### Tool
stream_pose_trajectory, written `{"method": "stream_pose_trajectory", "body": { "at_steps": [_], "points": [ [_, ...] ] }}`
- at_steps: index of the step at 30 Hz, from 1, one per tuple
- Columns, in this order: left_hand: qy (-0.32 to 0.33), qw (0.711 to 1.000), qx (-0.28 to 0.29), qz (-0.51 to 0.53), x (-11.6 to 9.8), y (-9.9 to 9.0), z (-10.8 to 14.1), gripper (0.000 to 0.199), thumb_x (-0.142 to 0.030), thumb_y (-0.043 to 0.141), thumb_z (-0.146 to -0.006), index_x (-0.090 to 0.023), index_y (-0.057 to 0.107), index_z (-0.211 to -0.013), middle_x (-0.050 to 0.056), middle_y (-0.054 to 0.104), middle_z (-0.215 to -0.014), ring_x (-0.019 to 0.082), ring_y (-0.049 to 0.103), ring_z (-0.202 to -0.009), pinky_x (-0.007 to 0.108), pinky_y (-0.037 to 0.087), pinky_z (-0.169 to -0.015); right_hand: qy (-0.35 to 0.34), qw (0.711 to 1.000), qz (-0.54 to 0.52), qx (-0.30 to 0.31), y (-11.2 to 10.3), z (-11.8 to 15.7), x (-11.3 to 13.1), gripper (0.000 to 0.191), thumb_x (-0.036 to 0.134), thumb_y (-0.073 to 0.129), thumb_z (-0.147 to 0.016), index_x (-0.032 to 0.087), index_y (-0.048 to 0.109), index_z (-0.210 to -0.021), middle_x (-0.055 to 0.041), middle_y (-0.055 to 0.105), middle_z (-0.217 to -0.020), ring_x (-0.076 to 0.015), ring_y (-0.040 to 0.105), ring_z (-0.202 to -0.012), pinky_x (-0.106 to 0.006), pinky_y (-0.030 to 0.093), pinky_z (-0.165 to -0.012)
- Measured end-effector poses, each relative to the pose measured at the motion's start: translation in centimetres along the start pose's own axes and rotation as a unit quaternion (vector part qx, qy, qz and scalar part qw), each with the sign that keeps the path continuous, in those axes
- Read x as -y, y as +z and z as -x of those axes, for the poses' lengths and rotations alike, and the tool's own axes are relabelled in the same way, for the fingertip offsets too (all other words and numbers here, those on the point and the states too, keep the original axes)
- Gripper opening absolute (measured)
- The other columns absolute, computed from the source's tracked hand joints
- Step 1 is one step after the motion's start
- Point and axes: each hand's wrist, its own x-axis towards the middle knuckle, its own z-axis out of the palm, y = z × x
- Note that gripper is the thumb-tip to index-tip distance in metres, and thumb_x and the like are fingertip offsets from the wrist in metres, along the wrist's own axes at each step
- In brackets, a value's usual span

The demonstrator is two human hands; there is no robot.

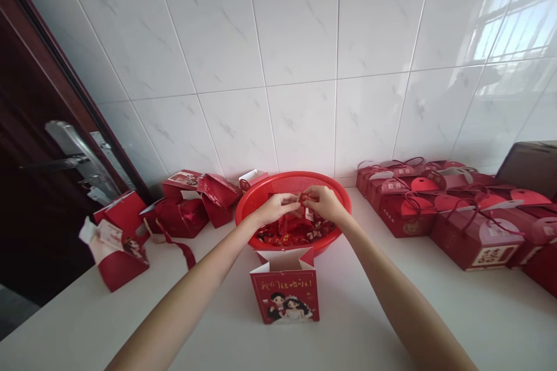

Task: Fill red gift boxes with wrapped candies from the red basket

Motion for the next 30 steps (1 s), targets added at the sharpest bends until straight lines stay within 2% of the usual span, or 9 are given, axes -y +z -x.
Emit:
{"method": "stream_pose_trajectory", "body": {
  "at_steps": [3, 7, 12, 15, 17, 20, 22, 24, 30],
  "points": [
    [-0.044, 0.991, 0.061, -0.112, 0.2, 0.1, -0.1, 0.038, -0.046, 0.081, -0.070, -0.019, 0.077, -0.097, 0.007, 0.078, -0.095, 0.025, 0.070, -0.092, 0.032, 0.051, -0.083, 0.046, 0.992, -0.047, -0.108, -0.2, -0.1, 0.0, 0.005, 0.022, 0.062, -0.069, 0.021, 0.058, -0.071, 0.0014, 0.066, -0.066, -0.0158, 0.061, -0.062, -0.026, 0.044, -0.058],
    [-0.053, 0.959, 0.179, -0.213, 0.0, 1.2, -1.1, 0.027, -0.032, 0.080, -0.066, -0.025, 0.080, -0.092, 0.002, 0.079, -0.091, 0.023, 0.069, -0.082, 0.027, 0.048, -0.070, 0.121, 0.974, -0.124, -0.145, -0.5, 0.0, 0.1, 0.011, 0.026, 0.060, -0.068, 0.023, 0.050, -0.073, 0.0031, 0.064, -0.062, -0.0161, 0.060, -0.056, -0.026, 0.043, -0.052],
    [-0.027, 0.951, 0.171, -0.257, -0.4, 3.7, -2.6, 0.005, -0.022, 0.077, -0.059, -0.023, 0.072, -0.061, -0.003, 0.066, -0.058, 0.015, 0.051, -0.052, 0.026, 0.035, -0.053, 0.155, 0.966, -0.165, -0.123, -0.5, 0.3, 0.8, 0.012, 0.022, 0.056, -0.067, 0.024, 0.048, -0.076, 0.0003, 0.070, -0.066, -0.0158, 0.062, -0.056, -0.025, 0.044, -0.049],
    [-0.021, 0.955, 0.170, -0.241, -0.5, 3.8, -2.6, 0.017, -0.029, 0.074, -0.067, -0.021, 0.066, -0.055, -0.003, 0.061, -0.053, 0.014, 0.048, -0.052, 0.026, 0.034, -0.054, 0.161, 0.957, -0.208, -0.126, -0.6, 0.3, 1.1, 0.010, 0.021, 0.056, -0.068, 0.023, 0.051, -0.076, -0.0006, 0.071, -0.065, -0.0160, 0.063, -0.055, -0.025, 0.046, -0.048],
    [-0.012, 0.967, 0.139, -0.214, -0.6, 3.2, -2.4, 0.021, -0.038, 0.072, -0.073, -0.020, 0.068, -0.062, -0.002, 0.066, -0.062, 0.016, 0.054, -0.061, 0.026, 0.039, -0.060, 0.160, 0.945, -0.250, -0.137, -0.7, 0.2, 1.2, 0.009, 0.022, 0.057, -0.069, 0.021, 0.055, -0.077, -0.0020, 0.072, -0.067, -0.0164, 0.065, -0.058, -0.025, 0.050, -0.051],
    [0.000, 0.995, 0.029, -0.094, -0.7, 1.8, -2.4, 0.037, -0.053, 0.073, -0.073, -0.016, 0.070, -0.075, 0.003, 0.072, -0.079, 0.020, 0.062, -0.075, 0.030, 0.047, -0.072, 0.158, 0.927, -0.301, -0.162, -0.9, -0.2, 0.9, 0.009, 0.026, 0.058, -0.073, 0.020, 0.059, -0.080, -0.0044, 0.074, -0.073, -0.0170, 0.067, -0.061, -0.026, 0.054, -0.053],
    [0.009, 0.999, -0.047, 0.006, -0.8, 1.2, -2.5, 0.046, -0.059, 0.076, -0.069, -0.015, 0.069, -0.081, 0.005, 0.073, -0.085, 0.021, 0.065, -0.080, 0.033, 0.050, -0.077, 0.154, 0.915, -0.325, -0.181, -1.1, -0.4, 0.7, 0.010, 0.029, 0.059, -0.075, 0.020, 0.060, -0.080, -0.0047, 0.075, -0.075, -0.0179, 0.069, -0.065, -0.026, 0.055, -0.054],
    [0.020, 0.994, -0.090, 0.063, -1.0, 1.0, -2.6, 0.049, -0.059, 0.079, -0.067, -0.014, 0.070, -0.085, 0.006, 0.073, -0.089, 0.021, 0.067, -0.083, 0.035, 0.052, -0.080, 0.151, 0.908, -0.350, -0.175, -1.2, -0.5, 0.5, 0.011, 0.031, 0.062, -0.075, 0.021, 0.060, -0.080, -0.0042, 0.074, -0.077, -0.0187, 0.070, -0.070, -0.026, 0.055, -0.055],
    [0.064, 0.991, -0.082, 0.079, -1.2, 1.4, -2.5, 0.047, -0.055, 0.077, -0.073, -0.014, 0.074, -0.094, 0.006, 0.075, -0.095, 0.023, 0.068, -0.090, 0.038, 0.053, -0.086, 0.133, 0.919, -0.368, -0.046, -1.3, 0.0, 0.7, 0.023, 0.038, 0.075, -0.068, 0.021, 0.066, -0.080, -0.0026, 0.072, -0.082, -0.0187, 0.069, -0.077, -0.031, 0.060, -0.068]
  ]
}}
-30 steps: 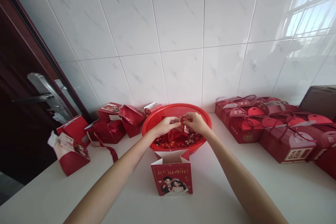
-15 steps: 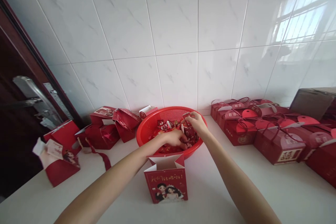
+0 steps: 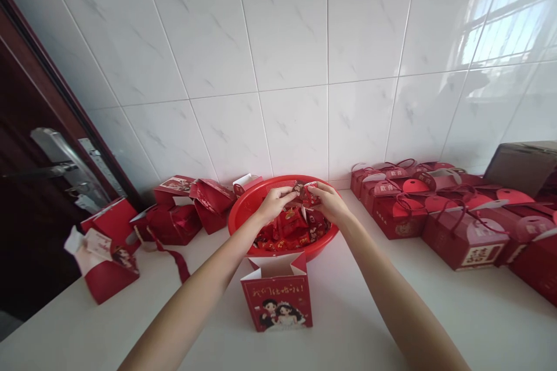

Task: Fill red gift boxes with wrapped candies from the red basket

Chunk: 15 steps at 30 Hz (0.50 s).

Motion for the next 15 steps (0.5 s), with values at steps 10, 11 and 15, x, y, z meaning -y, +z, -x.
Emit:
{"method": "stream_pose_trajectory", "body": {
  "at_steps": [10, 11, 15],
  "points": [
    [-0.067, 0.942, -0.030, -0.327, 0.0, -3.3, -0.2, 0.034, -0.048, 0.054, -0.086, -0.020, 0.074, -0.091, 0.006, 0.076, -0.105, 0.022, 0.068, -0.098, 0.029, 0.050, -0.085, 0.017, 0.998, -0.037, -0.048, -0.1, -0.3, -0.4, 0.020, 0.032, 0.078, -0.068, 0.018, 0.067, -0.077, 0.0000, 0.069, -0.072, -0.0149, 0.068, -0.062, -0.028, 0.059, -0.059],
    [-0.097, 0.926, -0.016, -0.364, 0.1, -4.0, 0.0, 0.028, -0.044, 0.059, -0.082, -0.021, 0.074, -0.085, 0.005, 0.077, -0.101, 0.023, 0.068, -0.096, 0.029, 0.050, -0.084, 0.021, 0.998, -0.035, -0.052, 0.0, -0.2, -0.3, 0.018, 0.031, 0.077, -0.069, 0.019, 0.067, -0.078, 0.0004, 0.068, -0.071, -0.0146, 0.067, -0.061, -0.028, 0.059, -0.058],
    [-0.204, 0.872, 0.046, -0.443, 0.6, -6.1, 1.3, 0.020, -0.040, 0.073, -0.066, -0.021, 0.068, -0.063, 0.006, 0.074, -0.076, 0.027, 0.068, -0.080, 0.031, 0.048, -0.075, 0.023, 0.997, -0.030, -0.071, 0.4, 0.0, 0.0, 0.018, 0.029, 0.078, -0.068, 0.019, 0.066, -0.076, 0.0020, 0.066, -0.071, -0.0131, 0.065, -0.060, -0.027, 0.058, -0.054]
  ]
}}
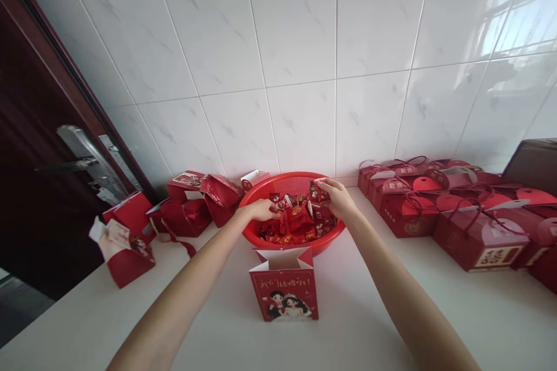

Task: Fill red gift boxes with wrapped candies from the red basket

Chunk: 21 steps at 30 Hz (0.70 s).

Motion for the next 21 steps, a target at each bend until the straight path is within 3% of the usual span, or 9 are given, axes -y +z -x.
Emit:
{"method": "stream_pose_trajectory", "body": {
  "at_steps": [3, 5, 8, 11, 13, 16, 18, 21],
  "points": [
    [-0.028, 0.998, 0.037, -0.039, 0.38, 0.25, 0.50, 0.034, -0.055, 0.066, -0.074, -0.021, 0.068, -0.068, 0.007, 0.075, -0.086, 0.027, 0.067, -0.085, 0.031, 0.047, -0.073, -0.005, 1.000, -0.003, -0.012, 0.19, 0.17, 0.11, 0.019, 0.030, 0.078, -0.065, 0.020, 0.064, -0.075, 0.0028, 0.066, -0.069, -0.0128, 0.063, -0.058, -0.026, 0.057, -0.051],
    [-0.032, 0.997, 0.056, -0.047, 0.29, 0.46, 0.57, 0.039, -0.061, 0.068, -0.070, -0.022, 0.069, -0.074, 0.005, 0.074, -0.091, 0.027, 0.067, -0.088, 0.030, 0.047, -0.072, -0.006, 1.000, -0.003, -0.018, 0.28, 0.25, 0.18, 0.018, 0.029, 0.077, -0.065, 0.020, 0.064, -0.074, 0.0032, 0.066, -0.068, -0.0126, 0.062, -0.056, -0.024, 0.055, -0.049],
    [-0.031, 0.996, 0.075, -0.043, 0.37, 0.70, 0.30, 0.037, -0.048, 0.083, -0.050, -0.023, 0.068, -0.072, 0.001, 0.072, -0.083, 0.025, 0.065, -0.082, 0.027, 0.045, -0.065, -0.005, 1.000, -0.002, -0.023, 0.35, 0.30, 0.25, 0.018, 0.028, 0.076, -0.063, 0.021, 0.064, -0.073, 0.0035, 0.066, -0.066, -0.0121, 0.061, -0.054, -0.023, 0.053, -0.047],
    [-0.019, 0.997, 0.069, -0.015, 0.72, 0.83, -0.08, 0.028, -0.039, 0.082, -0.049, -0.020, 0.064, -0.061, -0.001, 0.064, -0.065, 0.022, 0.061, -0.070, 0.027, 0.041, -0.060, -0.004, 1.000, 0.003, -0.029, 0.37, 0.24, 0.24, 0.017, 0.027, 0.075, -0.063, 0.021, 0.066, -0.075, 0.0033, 0.067, -0.066, -0.0126, 0.061, -0.054, -0.023, 0.052, -0.046],
    [0.003, 0.999, 0.050, 0.021, 0.83, 0.79, -0.17, 0.028, -0.044, 0.076, -0.058, -0.019, 0.065, -0.061, -0.001, 0.063, -0.062, 0.020, 0.060, -0.068, 0.028, 0.041, -0.061, -0.005, 0.999, 0.005, -0.035, 0.34, 0.13, 0.15, 0.016, 0.026, 0.075, -0.064, 0.020, 0.068, -0.077, 0.0027, 0.067, -0.066, -0.0133, 0.062, -0.056, -0.023, 0.052, -0.046],
    [0.048, 0.996, 0.005, 0.080, 0.65, 0.57, 0.02, 0.035, -0.051, 0.066, -0.070, -0.018, 0.072, -0.079, 0.001, 0.071, -0.079, 0.020, 0.062, -0.078, 0.028, 0.045, -0.069, -0.009, 0.999, 0.010, -0.030, 0.22, -0.02, -0.04, 0.016, 0.026, 0.076, -0.065, 0.018, 0.071, -0.078, 0.0008, 0.068, -0.066, -0.0141, 0.062, -0.057, -0.023, 0.052, -0.046],
    [0.084, 0.986, -0.031, 0.143, 0.41, 0.38, 0.22, 0.039, -0.053, 0.065, -0.073, -0.018, 0.074, -0.087, 0.003, 0.074, -0.089, 0.021, 0.064, -0.085, 0.029, 0.047, -0.076, -0.007, 1.000, 0.015, -0.004, 0.12, -0.03, -0.10, 0.015, 0.026, 0.077, -0.066, 0.017, 0.071, -0.076, -0.0005, 0.068, -0.065, -0.0139, 0.060, -0.056, -0.023, 0.050, -0.043],
    [0.129, 0.952, -0.108, 0.257, -0.04, 0.18, 0.38, 0.040, -0.055, 0.072, -0.069, -0.018, 0.076, -0.085, 0.004, 0.076, -0.089, 0.021, 0.065, -0.083, 0.031, 0.049, -0.079, 0.018, 0.999, 0.020, 0.043, 0.04, 0.12, 0.05, 0.015, 0.025, 0.080, -0.066, 0.016, 0.068, -0.070, -0.0009, 0.065, -0.061, -0.0141, 0.059, -0.055, -0.024, 0.051, -0.044]
  ]
}}
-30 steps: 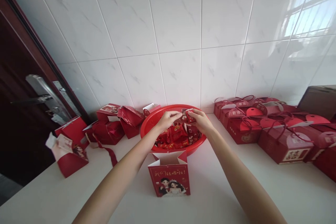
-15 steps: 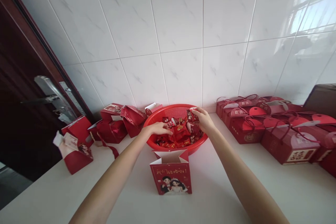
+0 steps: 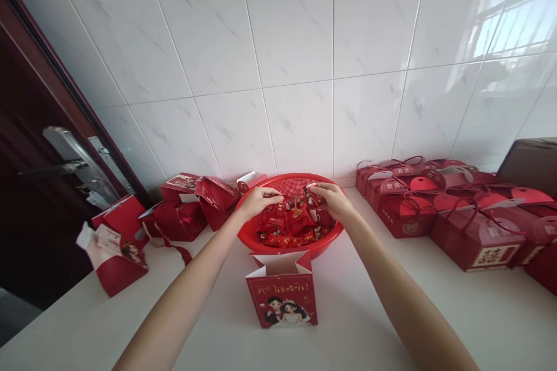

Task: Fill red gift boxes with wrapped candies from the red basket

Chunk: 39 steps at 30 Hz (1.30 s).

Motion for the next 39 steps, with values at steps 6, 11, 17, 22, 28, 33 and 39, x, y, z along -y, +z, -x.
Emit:
{"method": "stream_pose_trajectory", "body": {
  "at_steps": [6, 11, 17, 22, 28, 33, 39],
  "points": [
    [0.095, 0.990, -0.058, 0.090, -1.5, 1.1, 0.1, 0.035, -0.049, 0.077, -0.072, -0.020, 0.080, -0.091, 0.008, 0.077, -0.105, 0.025, 0.068, -0.100, 0.037, 0.053, -0.091, 0.055, 0.998, -0.041, 0.003, 0.1, 0.2, 0.6, 0.011, 0.018, 0.076, -0.071, 0.017, 0.065, -0.068, 0.0006, 0.063, -0.064, -0.0135, 0.059, -0.058, -0.028, 0.057, -0.051],
    [0.119, 0.992, 0.013, 0.023, -2.5, 2.5, 0.7, 0.020, -0.038, 0.079, -0.070, -0.027, 0.082, -0.086, 0.006, 0.067, -0.133, 0.029, 0.063, -0.121, 0.040, 0.054, -0.097, 0.072, 0.995, -0.063, 0.032, -0.1, 0.2, 0.7, 0.010, 0.016, 0.073, -0.075, 0.017, 0.065, -0.068, -0.0003, 0.064, -0.066, -0.0136, 0.060, -0.060, -0.030, 0.060, -0.057],
    [0.075, 0.997, -0.028, -0.008, -1.4, 2.0, -0.1, 0.027, -0.025, 0.060, -0.079, -0.022, 0.080, -0.097, 0.007, 0.068, -0.132, 0.025, 0.067, -0.115, 0.036, 0.056, -0.094, 0.024, 0.998, -0.055, 0.009, -0.4, -0.1, 0.3, 0.015, 0.019, 0.075, -0.072, 0.018, 0.062, -0.065, 0.0006, 0.061, -0.058, -0.0131, 0.056, -0.053, -0.027, 0.055, -0.050],
    [-0.081, 0.979, -0.032, -0.186, 0.6, 1.3, -0.8, 0.033, -0.009, 0.052, -0.073, -0.019, 0.078, -0.091, 0.006, 0.079, -0.102, 0.023, 0.072, -0.098, 0.031, 0.055, -0.089, 0.017, 0.998, -0.054, 0.000, -0.3, -0.3, 0.1, 0.019, 0.022, 0.078, -0.069, 0.018, 0.060, -0.064, 0.0008, 0.061, -0.058, -0.0135, 0.056, -0.052, -0.028, 0.054, -0.050],
    [-0.126, 0.958, 0.013, -0.258, 2.2, 1.4, -0.9, 0.048, -0.006, 0.058, -0.064, -0.019, 0.075, -0.106, 0.013, 0.072, -0.125, 0.031, 0.065, -0.118, 0.034, 0.049, -0.096, 0.001, 0.993, -0.090, -0.070, -0.2, -0.6, -0.1, 0.018, 0.021, 0.077, -0.067, 0.019, 0.060, -0.065, 0.0015, 0.062, -0.058, -0.0131, 0.057, -0.054, -0.027, 0.055, -0.051],
    [-0.151, 0.947, 0.051, -0.278, 3.3, 1.3, -1.1, 0.056, -0.014, 0.065, -0.063, -0.019, 0.069, -0.119, 0.018, 0.071, -0.126, 0.034, 0.067, -0.112, 0.036, 0.051, -0.090, -0.017, 0.988, -0.113, -0.104, -0.2, -0.8, 0.1, 0.023, 0.021, 0.079, -0.064, 0.020, 0.056, -0.065, 0.0023, 0.062, -0.057, -0.0140, 0.059, -0.055, -0.027, 0.055, -0.051],
    [-0.147, 0.945, 0.100, -0.273, 3.3, 1.4, -0.9, 0.042, -0.023, 0.072, -0.060, -0.023, 0.074, -0.103, 0.010, 0.077, -0.113, 0.030, 0.070, -0.101, 0.029, 0.051, -0.080, -0.022, 0.985, -0.118, -0.126, 0.1, -0.5, 0.5, 0.022, 0.019, 0.077, -0.064, 0.019, 0.055, -0.061, 0.0030, 0.059, -0.055, -0.0121, 0.056, -0.051, -0.024, 0.051, -0.048]
  ]
}}
